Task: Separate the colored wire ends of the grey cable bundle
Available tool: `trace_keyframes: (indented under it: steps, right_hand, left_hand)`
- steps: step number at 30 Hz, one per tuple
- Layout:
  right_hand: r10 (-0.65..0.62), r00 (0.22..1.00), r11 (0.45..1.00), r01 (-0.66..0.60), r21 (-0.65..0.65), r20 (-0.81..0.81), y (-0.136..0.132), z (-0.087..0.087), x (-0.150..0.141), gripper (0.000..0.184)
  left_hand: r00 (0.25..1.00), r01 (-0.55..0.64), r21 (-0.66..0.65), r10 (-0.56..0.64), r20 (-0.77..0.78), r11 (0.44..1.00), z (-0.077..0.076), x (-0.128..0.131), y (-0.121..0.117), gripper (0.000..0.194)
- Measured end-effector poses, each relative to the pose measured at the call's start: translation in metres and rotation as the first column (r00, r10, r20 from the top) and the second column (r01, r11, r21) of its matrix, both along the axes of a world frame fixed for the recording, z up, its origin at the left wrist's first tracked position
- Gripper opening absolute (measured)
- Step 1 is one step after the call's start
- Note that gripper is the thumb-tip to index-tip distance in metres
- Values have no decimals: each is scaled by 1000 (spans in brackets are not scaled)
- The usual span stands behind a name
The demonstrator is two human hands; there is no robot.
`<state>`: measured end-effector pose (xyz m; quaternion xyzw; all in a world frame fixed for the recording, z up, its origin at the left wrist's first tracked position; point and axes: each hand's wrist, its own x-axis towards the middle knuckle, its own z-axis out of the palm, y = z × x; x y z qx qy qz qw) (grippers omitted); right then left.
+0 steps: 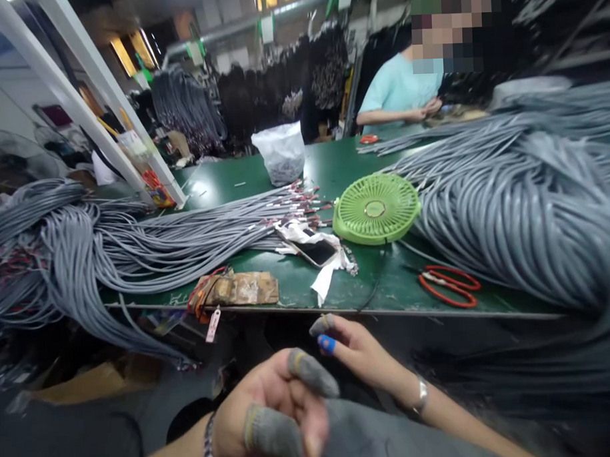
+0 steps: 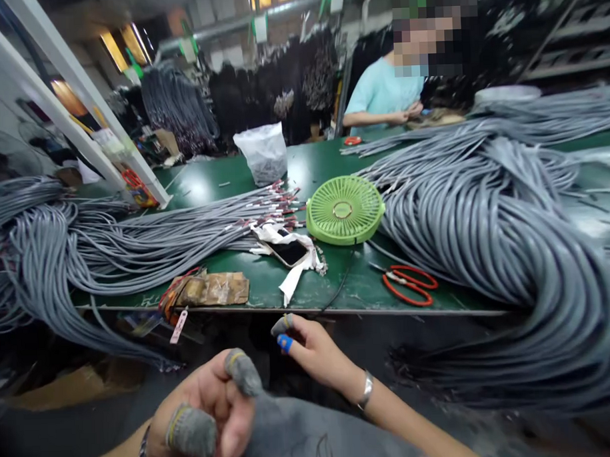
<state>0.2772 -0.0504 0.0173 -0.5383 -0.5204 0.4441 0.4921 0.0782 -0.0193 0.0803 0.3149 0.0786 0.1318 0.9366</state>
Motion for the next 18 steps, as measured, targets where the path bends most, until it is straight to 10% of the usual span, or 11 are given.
trace_keyframes:
  steps: [4, 8, 12, 18]
  right_hand:
    - [-197, 922, 966, 125, 226, 333, 30, 37, 40, 19]
    - [-407, 564, 911, 186, 369, 719, 87, 49, 64, 44]
    - [-184, 345, 973, 198, 120, 920, 127, 45, 65, 65]
    - [54, 249, 946, 298, -129, 967, 141, 53, 58, 66]
  left_hand:
    - [930, -319, 176, 343, -129, 931, -39, -35, 13, 37]
    - [792, -450, 238, 508, -337, 860, -76, -77, 10, 42]
    - [606, -585, 296, 650, -460, 755, -93, -114, -10, 30]
    - [401, -768, 241, 739, -541, 593, -98, -140, -46, 14]
